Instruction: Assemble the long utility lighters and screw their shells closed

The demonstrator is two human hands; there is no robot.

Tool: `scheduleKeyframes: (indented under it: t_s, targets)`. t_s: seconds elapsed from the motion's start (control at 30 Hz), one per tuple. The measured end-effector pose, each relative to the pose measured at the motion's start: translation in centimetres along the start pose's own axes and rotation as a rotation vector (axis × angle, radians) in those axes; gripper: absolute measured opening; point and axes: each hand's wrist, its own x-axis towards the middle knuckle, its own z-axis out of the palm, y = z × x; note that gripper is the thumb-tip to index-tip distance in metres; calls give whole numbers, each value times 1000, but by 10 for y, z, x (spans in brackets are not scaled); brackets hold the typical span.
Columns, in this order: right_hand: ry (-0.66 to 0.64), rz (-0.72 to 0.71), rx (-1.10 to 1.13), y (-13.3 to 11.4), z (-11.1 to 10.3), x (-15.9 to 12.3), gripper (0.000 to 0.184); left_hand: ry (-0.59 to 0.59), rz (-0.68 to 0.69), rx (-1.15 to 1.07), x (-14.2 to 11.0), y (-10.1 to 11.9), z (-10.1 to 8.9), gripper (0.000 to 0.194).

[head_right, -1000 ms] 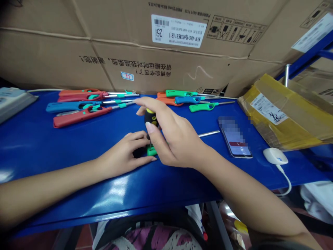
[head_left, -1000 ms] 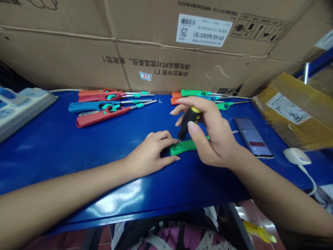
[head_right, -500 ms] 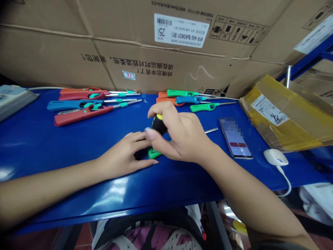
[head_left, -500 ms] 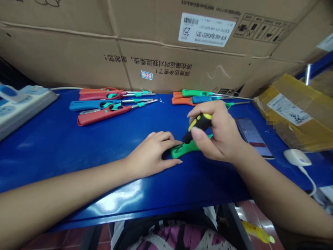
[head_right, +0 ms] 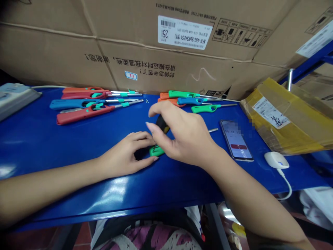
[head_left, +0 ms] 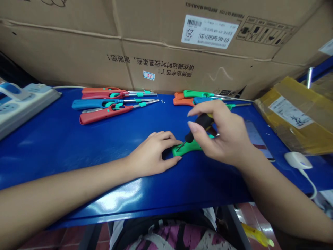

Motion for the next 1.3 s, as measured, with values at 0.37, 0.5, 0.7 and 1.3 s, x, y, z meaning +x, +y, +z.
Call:
scheduleKeyframes:
  t_s: [0.37, 0.5, 0.7, 1.3]
  targets:
    - [-54, -33, 144, 0, -2, 1, 26, -27, -22, -2, 0, 0, 0, 31]
    - [0, 25, 47, -2, -2, 2, 8, -14, -20, 7, 0, 1, -1, 34]
    - [-70, 72, 147, 1, -4, 3, 14, -29, -22, -6, 0, 0, 1, 34]
    - [-148, 40, 150, 0, -13, 4, 18, -49, -39, -16, 2, -1, 0, 35]
